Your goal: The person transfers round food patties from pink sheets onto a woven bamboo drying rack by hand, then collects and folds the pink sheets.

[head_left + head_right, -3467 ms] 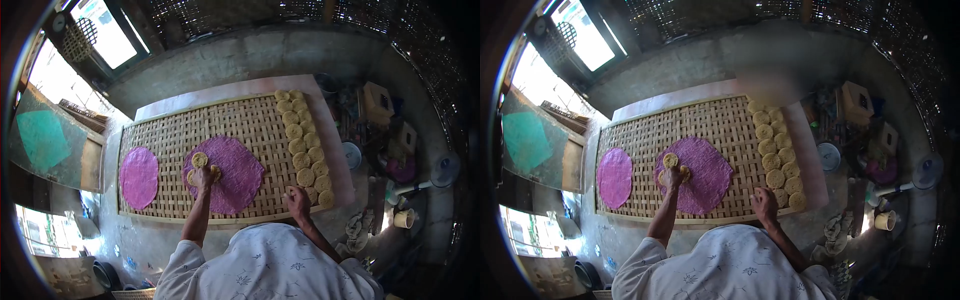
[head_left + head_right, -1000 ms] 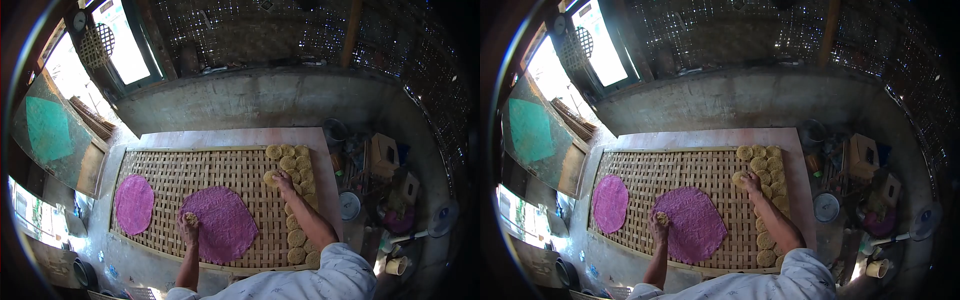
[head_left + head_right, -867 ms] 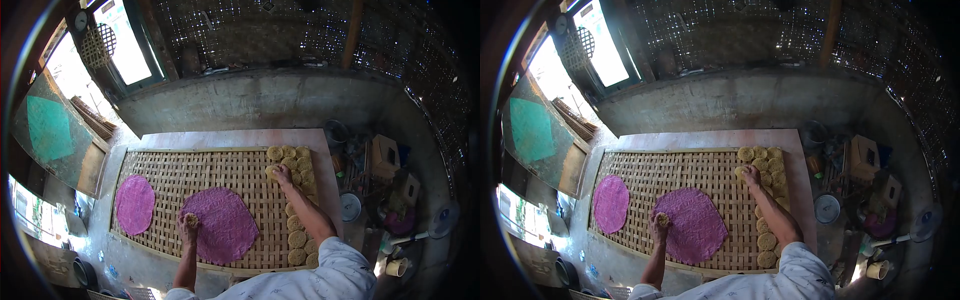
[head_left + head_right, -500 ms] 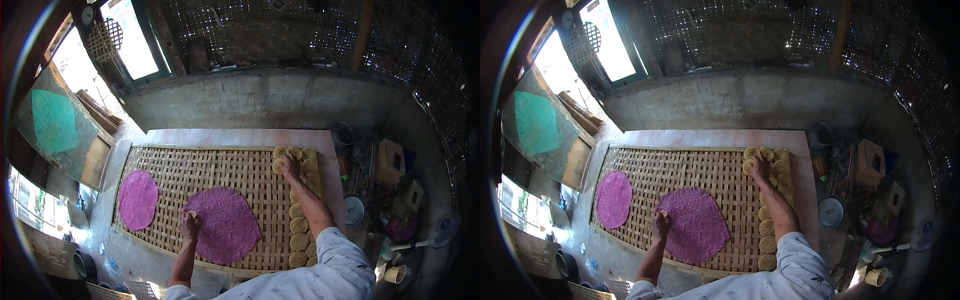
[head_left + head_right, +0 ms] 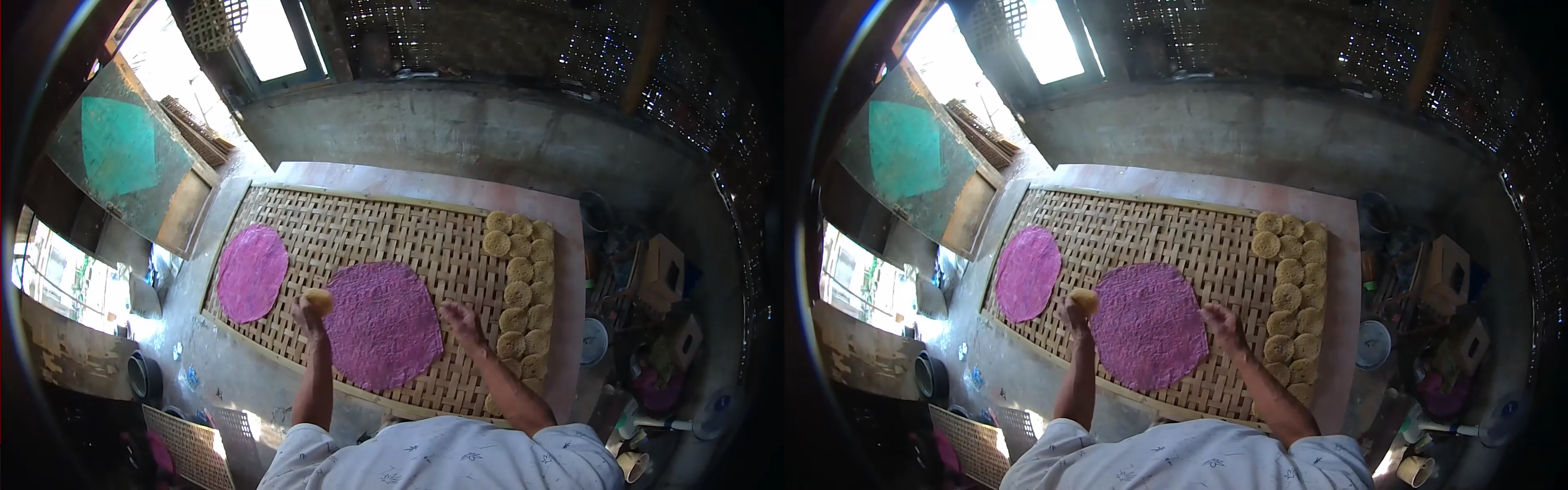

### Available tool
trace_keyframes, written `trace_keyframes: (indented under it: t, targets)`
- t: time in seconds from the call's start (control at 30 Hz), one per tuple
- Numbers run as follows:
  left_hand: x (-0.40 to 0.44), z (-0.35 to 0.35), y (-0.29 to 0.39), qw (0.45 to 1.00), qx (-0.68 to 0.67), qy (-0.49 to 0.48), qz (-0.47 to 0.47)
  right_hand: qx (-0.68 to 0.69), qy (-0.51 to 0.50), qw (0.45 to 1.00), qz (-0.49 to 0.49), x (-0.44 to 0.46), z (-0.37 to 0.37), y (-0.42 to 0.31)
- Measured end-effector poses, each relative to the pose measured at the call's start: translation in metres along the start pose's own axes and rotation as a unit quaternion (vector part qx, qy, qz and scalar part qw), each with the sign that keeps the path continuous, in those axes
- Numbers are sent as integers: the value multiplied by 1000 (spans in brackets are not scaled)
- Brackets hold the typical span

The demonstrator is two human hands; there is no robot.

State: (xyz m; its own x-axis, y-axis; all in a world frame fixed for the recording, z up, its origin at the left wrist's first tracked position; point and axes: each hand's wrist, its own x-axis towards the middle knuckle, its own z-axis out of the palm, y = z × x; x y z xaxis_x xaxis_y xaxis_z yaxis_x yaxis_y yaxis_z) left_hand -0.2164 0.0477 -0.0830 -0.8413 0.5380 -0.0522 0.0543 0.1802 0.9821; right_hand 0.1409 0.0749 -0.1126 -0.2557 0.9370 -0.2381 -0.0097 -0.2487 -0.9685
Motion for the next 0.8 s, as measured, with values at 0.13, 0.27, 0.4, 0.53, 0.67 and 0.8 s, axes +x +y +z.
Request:
trace_keyframes:
  t: [0.13,0.27,0.4,0.53,0.67,0.8]
  targets:
    - [-90,19,35,982,-79,-169,-5,181,-88,975,97,-28,42,2]
    - [-151,28,15,894,-54,-429,-121,331,-136,918,169,-49,54,-20]
    - [-182,23,2,900,-33,-430,-62,268,-70,941,196,-58,43,11]
    - [-175,2,-29,896,47,-441,-29,300,5,934,191,-77,30,1]
    - [-178,-9,-27,900,23,-425,-98,380,47,917,112,-90,24,14]
    - [-197,5,-15,825,-90,-514,-215,428,38,900,76,-105,42,6]
